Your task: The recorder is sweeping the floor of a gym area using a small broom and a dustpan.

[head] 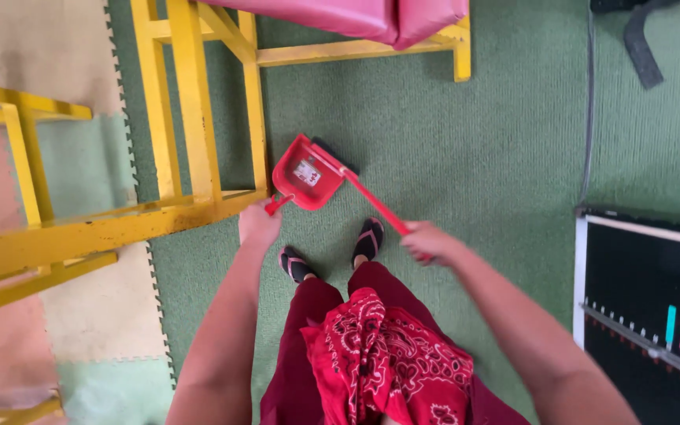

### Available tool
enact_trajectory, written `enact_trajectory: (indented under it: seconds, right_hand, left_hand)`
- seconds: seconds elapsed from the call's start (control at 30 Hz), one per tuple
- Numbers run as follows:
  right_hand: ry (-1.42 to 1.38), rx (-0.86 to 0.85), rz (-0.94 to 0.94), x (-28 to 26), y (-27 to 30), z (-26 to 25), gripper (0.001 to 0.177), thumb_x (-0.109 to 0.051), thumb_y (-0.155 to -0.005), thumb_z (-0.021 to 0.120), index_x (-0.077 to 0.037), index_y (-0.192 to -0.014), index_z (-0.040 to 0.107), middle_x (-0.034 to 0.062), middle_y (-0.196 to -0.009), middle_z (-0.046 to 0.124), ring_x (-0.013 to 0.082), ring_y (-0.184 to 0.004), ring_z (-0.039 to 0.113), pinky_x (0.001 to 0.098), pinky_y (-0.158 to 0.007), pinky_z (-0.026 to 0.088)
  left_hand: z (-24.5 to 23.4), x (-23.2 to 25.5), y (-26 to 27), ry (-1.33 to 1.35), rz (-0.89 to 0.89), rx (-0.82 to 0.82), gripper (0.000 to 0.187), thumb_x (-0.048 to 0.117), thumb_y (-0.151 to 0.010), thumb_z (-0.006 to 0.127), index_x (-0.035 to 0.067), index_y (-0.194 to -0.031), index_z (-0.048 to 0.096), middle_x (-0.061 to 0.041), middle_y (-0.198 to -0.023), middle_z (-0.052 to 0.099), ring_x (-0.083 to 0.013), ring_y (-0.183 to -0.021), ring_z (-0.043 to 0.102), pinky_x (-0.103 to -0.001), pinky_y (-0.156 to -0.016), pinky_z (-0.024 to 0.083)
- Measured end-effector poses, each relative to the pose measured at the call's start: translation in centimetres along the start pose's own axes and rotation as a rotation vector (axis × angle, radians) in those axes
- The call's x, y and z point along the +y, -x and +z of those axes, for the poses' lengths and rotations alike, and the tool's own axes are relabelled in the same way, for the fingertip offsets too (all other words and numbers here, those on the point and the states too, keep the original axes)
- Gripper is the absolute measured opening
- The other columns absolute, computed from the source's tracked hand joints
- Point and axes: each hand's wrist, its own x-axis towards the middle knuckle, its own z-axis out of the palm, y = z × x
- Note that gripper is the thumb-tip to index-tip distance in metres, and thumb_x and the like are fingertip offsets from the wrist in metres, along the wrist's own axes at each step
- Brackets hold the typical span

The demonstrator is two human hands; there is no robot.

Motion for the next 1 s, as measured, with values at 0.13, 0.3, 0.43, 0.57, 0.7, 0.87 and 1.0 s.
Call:
enact_trajectory:
  seconds: [0.13,0.3,0.43,0.57,0.7,0.87,1.0]
  right_hand:
    - [0.189,0.07,0.028,-5.2,0.7,-7.2,0.08,-0.006,-0.089,0.058,-0.031,-0.161,0.034,-0.0073,-0.057,0.037,0.0069,-0.042,0.035,0.0258,-0.037,0.029]
    - [0.304,0.251,-0.141,-10.9,-7.6,-9.5,0.043,-0.003,-0.09,0.056,-0.011,-0.131,0.054,0.0007,-0.057,0.044,0.0152,-0.042,0.043,0.0354,-0.038,0.034]
    - [0.433,0.348,-0.232,-5.7,-17.5,-3.0,0.024,-0.002,-0.087,0.056,0.006,-0.107,0.063,0.0056,-0.065,0.055,0.0214,-0.049,0.056,0.0423,-0.04,0.04]
    - [0.859,0.247,-0.183,4.0,-15.8,5.2,0.073,-0.002,-0.078,0.058,-0.005,-0.147,0.037,0.0244,-0.082,0.072,0.035,-0.066,0.072,0.0469,-0.056,0.057]
    - [0.82,0.04,0.021,-0.4,-6.7,5.2,0.081,-0.004,-0.085,0.052,-0.019,-0.161,0.027,0.0114,-0.068,0.06,0.0253,-0.05,0.058,0.0394,-0.044,0.046]
    - [0.57,-0.018,0.11,-11.9,-2.4,-2.8,0.074,-0.009,-0.091,0.059,-0.032,-0.158,0.039,-0.0057,-0.058,0.041,0.0081,-0.044,0.038,0.0272,-0.038,0.033]
    - [0.636,0.05,0.003,-17.2,-3.5,-2.4,0.07,-0.008,-0.091,0.06,-0.03,-0.156,0.047,-0.0037,-0.058,0.043,0.0082,-0.044,0.039,0.029,-0.038,0.035]
  left_hand:
    - [-0.3,-1.4,3.6,0.078,-0.102,0.003,0.04,0.029,-0.086,0.066,0.013,-0.122,0.074,-0.023,-0.097,0.074,-0.0393,-0.094,0.073,-0.048,-0.09,0.058]
    - [2.2,-3.7,6.5,0.123,-0.18,0.133,0.04,0.029,-0.083,0.07,0.011,-0.118,0.075,-0.024,-0.095,0.074,-0.0417,-0.093,0.072,-0.051,-0.087,0.057]
    - [5.0,-3.6,6.9,0.183,-0.254,0.161,0.038,0.028,-0.082,0.069,0.01,-0.115,0.076,-0.024,-0.096,0.074,-0.042,-0.093,0.072,-0.052,-0.087,0.057]
    - [6.1,-3.0,7.3,0.176,-0.315,0.144,0.035,0.029,-0.086,0.069,0.01,-0.114,0.076,-0.025,-0.096,0.074,-0.0441,-0.095,0.071,-0.053,-0.087,0.056]
    - [5.6,-2.9,5.2,0.195,-0.272,0.16,0.036,0.031,-0.086,0.071,0.007,-0.113,0.074,-0.024,-0.099,0.074,-0.0429,-0.095,0.071,-0.052,-0.086,0.057]
    - [5.4,-2.5,4.3,0.197,-0.292,0.117,0.035,0.03,-0.085,0.07,0.007,-0.112,0.075,-0.024,-0.099,0.074,-0.042,-0.096,0.071,-0.051,-0.088,0.057]
    - [5.4,-1.7,5.0,0.203,-0.323,0.103,0.035,0.031,-0.088,0.07,0.006,-0.113,0.074,-0.024,-0.101,0.074,-0.0423,-0.098,0.07,-0.052,-0.09,0.055]
